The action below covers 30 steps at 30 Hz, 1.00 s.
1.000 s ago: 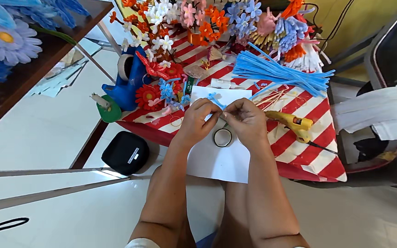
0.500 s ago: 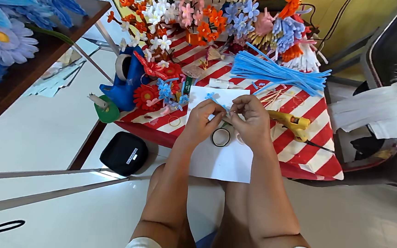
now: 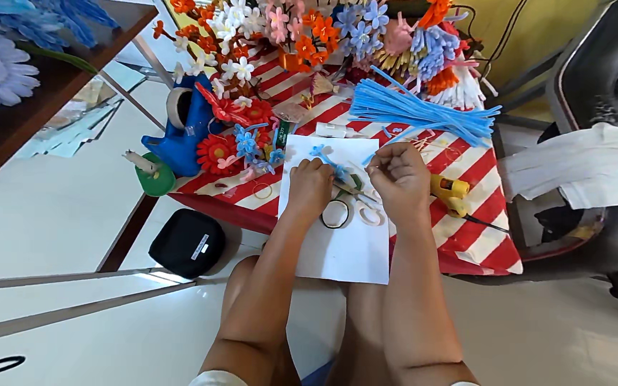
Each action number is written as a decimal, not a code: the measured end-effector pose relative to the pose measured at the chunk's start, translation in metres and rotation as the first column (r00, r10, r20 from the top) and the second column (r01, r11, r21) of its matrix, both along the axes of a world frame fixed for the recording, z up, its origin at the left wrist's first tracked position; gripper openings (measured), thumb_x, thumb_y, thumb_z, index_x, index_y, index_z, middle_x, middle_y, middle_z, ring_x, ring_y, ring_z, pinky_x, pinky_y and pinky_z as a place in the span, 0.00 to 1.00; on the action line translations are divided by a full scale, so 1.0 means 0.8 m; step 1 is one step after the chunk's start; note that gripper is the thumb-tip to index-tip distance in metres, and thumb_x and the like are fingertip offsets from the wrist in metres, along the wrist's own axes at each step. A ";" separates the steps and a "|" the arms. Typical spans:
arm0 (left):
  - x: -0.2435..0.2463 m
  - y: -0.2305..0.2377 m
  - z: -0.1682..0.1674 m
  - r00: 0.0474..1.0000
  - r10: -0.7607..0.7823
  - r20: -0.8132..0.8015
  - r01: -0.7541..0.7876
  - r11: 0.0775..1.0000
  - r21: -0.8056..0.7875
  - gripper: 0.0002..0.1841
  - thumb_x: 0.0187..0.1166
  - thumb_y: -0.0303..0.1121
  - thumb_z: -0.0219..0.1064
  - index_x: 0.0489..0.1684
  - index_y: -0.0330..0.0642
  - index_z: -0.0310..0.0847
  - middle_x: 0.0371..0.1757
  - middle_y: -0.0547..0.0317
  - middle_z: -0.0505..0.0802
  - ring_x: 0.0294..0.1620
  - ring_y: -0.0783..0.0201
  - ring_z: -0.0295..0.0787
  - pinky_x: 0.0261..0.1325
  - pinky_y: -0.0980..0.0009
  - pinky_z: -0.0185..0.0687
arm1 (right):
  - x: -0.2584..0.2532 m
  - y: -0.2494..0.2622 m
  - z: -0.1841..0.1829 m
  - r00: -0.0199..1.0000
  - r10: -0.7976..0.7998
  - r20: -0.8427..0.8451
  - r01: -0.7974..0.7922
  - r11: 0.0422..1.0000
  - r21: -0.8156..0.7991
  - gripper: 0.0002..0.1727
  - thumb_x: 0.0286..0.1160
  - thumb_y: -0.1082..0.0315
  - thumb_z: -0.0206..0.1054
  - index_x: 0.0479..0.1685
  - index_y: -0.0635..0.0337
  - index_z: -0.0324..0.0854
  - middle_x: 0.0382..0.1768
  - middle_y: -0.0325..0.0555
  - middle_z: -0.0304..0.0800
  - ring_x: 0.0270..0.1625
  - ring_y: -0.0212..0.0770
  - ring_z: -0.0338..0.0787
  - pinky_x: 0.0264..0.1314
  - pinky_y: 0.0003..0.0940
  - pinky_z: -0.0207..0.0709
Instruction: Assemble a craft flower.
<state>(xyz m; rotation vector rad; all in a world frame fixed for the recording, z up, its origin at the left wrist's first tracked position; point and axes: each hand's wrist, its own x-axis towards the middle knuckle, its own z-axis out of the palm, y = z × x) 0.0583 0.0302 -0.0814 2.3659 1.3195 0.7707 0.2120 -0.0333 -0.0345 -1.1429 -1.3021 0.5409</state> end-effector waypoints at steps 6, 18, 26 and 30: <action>-0.013 -0.003 0.007 0.898 -0.204 0.390 0.141 0.973 0.185 0.06 0.79 0.25 0.64 0.41 0.34 0.88 0.42 0.47 0.86 0.48 0.51 0.83 0.56 0.52 0.77 | 0.002 -0.001 0.002 0.995 -0.008 -0.104 0.012 0.999 0.040 0.14 0.64 0.81 0.63 0.49 0.59 0.76 0.38 0.31 0.85 0.39 0.23 0.86 0.45 0.21 0.84; -0.025 -0.005 0.009 0.710 -0.388 0.587 0.227 0.916 0.330 0.06 0.80 0.23 0.62 0.40 0.30 0.86 0.35 0.55 0.77 0.37 0.73 0.73 0.44 0.84 0.72 | -0.019 -0.009 0.008 0.985 0.151 -0.080 -0.146 0.987 0.065 0.17 0.62 0.83 0.66 0.50 0.57 0.77 0.38 0.30 0.87 0.39 0.22 0.88 0.46 0.20 0.85; -0.021 -0.013 0.001 0.573 -0.367 0.733 0.345 0.919 0.191 0.11 0.74 0.27 0.62 0.48 0.29 0.83 0.46 0.54 0.87 0.47 0.72 0.86 0.51 0.73 0.86 | -0.033 -0.002 -0.002 1.000 0.010 0.027 -0.014 0.991 0.134 0.14 0.64 0.82 0.66 0.51 0.66 0.78 0.41 0.37 0.88 0.44 0.23 0.88 0.51 0.21 0.86; -0.014 -0.018 0.003 0.490 -0.331 0.807 0.337 0.925 0.175 0.09 0.75 0.27 0.69 0.47 0.31 0.84 0.47 0.60 0.87 0.47 0.74 0.87 0.52 0.73 0.89 | -0.041 0.001 -0.006 0.999 -0.020 0.041 0.012 0.984 0.179 0.14 0.64 0.82 0.67 0.49 0.66 0.79 0.40 0.38 0.89 0.43 0.23 0.89 0.53 0.22 0.86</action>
